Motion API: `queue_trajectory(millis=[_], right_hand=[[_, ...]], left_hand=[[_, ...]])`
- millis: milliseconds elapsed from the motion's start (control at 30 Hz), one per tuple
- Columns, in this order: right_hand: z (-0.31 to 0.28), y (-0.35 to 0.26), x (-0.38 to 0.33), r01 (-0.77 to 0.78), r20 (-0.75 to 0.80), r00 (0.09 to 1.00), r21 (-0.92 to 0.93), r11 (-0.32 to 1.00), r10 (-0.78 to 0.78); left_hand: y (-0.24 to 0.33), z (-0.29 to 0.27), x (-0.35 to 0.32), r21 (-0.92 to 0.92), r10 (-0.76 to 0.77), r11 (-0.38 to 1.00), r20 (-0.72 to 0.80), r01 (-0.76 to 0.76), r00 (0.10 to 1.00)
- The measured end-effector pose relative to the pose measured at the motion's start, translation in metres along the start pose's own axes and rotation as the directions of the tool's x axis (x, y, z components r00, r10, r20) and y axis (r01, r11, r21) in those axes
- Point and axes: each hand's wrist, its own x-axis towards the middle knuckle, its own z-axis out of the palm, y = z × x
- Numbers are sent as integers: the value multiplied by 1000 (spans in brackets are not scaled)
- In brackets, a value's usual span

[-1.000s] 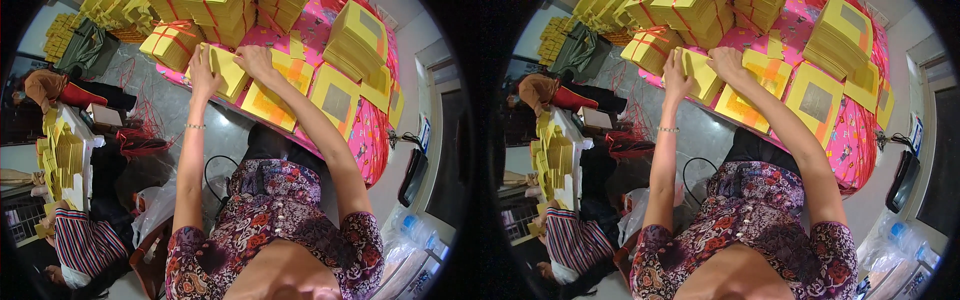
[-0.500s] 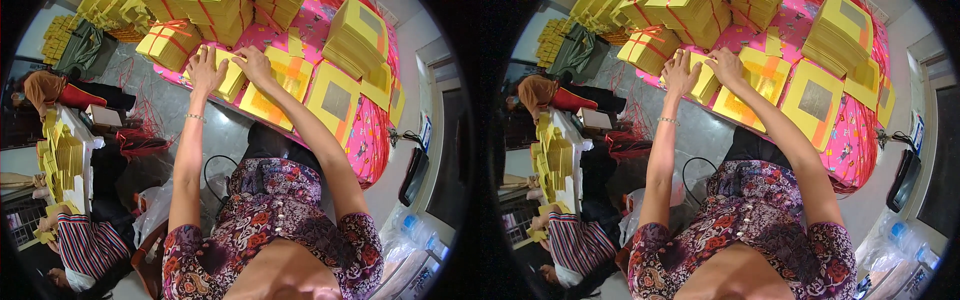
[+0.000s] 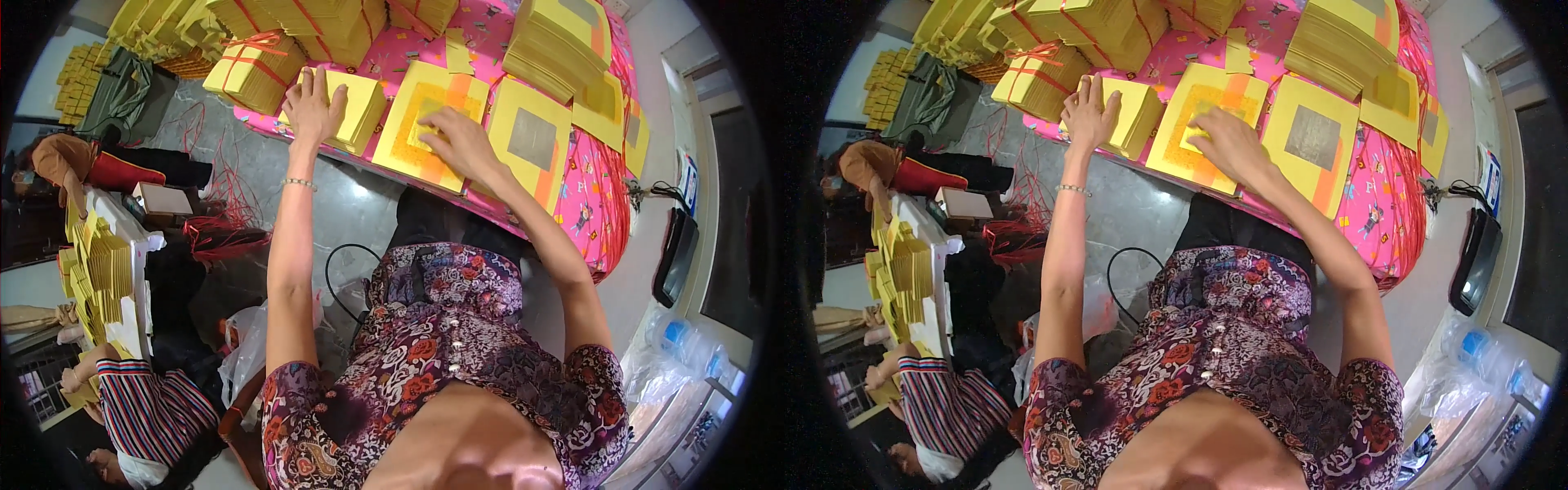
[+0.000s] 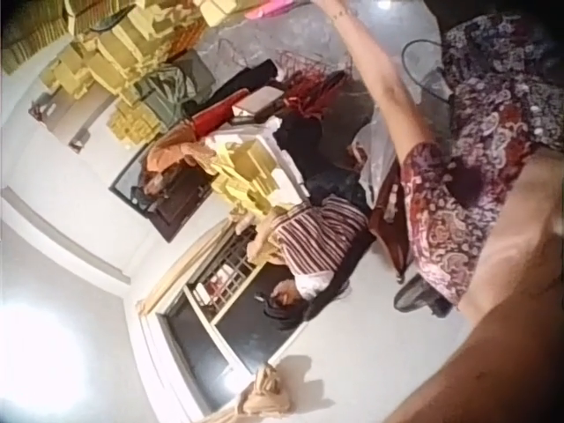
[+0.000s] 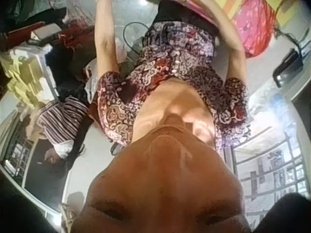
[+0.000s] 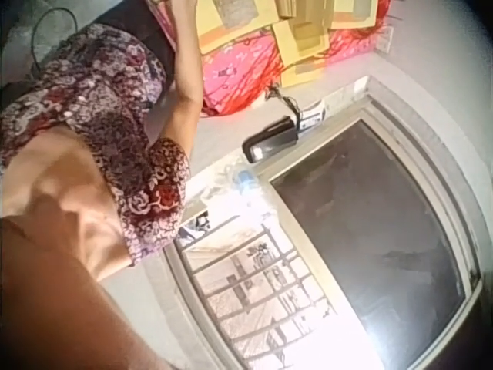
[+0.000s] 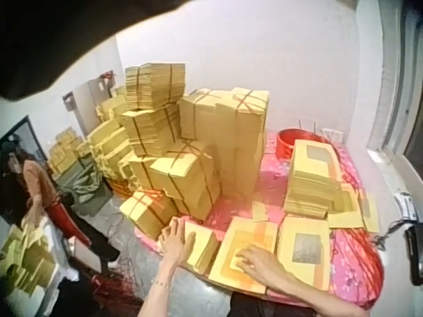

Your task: Organizing and stacking yellow spirit paper on a table.

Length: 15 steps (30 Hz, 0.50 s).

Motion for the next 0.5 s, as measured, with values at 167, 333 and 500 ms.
queue_trajectory(millis=[167, 333, 500], right_hand=[[-13, -11, -59, 7, 27, 1000, -125, 992, -4], [-6, -12, -75, 63, -22, 997, -248, 967, -71], [4, -5, -78, 80, -56, 994, -251, 965, -97]], left_hand=[[0, -4, 3, -63, 24, 998, -19, -25, 1000], [-2, -10, 4, -75, 18, 997, -27, -20, 999], [2, -21, 0, -52, 61, 996, -103, -66, 993]])
